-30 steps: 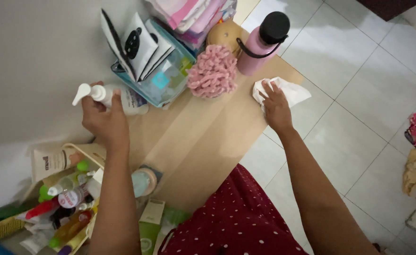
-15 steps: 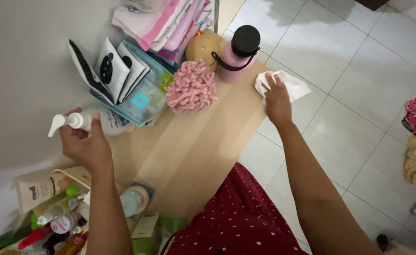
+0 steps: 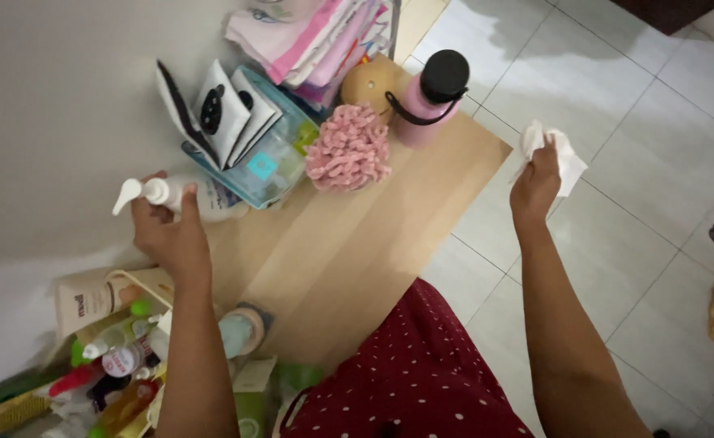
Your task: Organizing small bottles and boxes in a storage tray and wiping the table surface.
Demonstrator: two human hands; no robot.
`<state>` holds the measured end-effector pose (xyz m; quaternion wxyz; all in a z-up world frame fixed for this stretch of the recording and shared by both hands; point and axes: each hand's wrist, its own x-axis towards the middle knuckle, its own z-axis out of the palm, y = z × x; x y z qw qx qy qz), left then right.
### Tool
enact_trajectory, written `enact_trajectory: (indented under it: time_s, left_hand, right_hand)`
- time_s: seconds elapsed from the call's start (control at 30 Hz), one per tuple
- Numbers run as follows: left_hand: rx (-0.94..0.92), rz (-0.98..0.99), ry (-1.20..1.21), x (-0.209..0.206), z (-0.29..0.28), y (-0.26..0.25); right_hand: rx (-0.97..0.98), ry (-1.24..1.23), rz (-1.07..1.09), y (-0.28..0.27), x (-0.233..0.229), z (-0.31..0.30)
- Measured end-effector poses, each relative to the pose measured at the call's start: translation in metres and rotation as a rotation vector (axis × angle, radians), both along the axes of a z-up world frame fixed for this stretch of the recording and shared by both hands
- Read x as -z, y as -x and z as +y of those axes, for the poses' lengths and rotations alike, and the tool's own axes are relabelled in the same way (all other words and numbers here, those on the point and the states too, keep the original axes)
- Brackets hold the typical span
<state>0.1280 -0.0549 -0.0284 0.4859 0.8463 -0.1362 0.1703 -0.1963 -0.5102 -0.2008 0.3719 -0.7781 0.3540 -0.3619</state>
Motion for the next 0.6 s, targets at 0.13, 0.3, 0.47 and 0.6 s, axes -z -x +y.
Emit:
enact_trajectory:
  time_s: [0.13, 0.3, 0.47, 0.6]
  left_hand:
    - [0.025, -0.038, -0.004, -0.007, 0.000, -0.004]
    - [0.129, 0.031, 0.009, -0.003, 0.018, -0.021]
    - [0.193, 0.102, 0.005, -0.014, 0.027, -0.029]
    - [0.216, 0.234, 0.047, -0.016, 0.037, -0.037]
  right_hand:
    - [-0.224, 0.208, 0.221, -0.020, -0.035, 0.043]
    - [-0.335, 0.352, 0.301, -0.028, -0.015, 0.072]
    - [-0.366, 0.326, 0.268, -0.036, -0.022, 0.087]
    - [-0.376, 0.334, 0.245, -0.041, -0.025, 0.094]
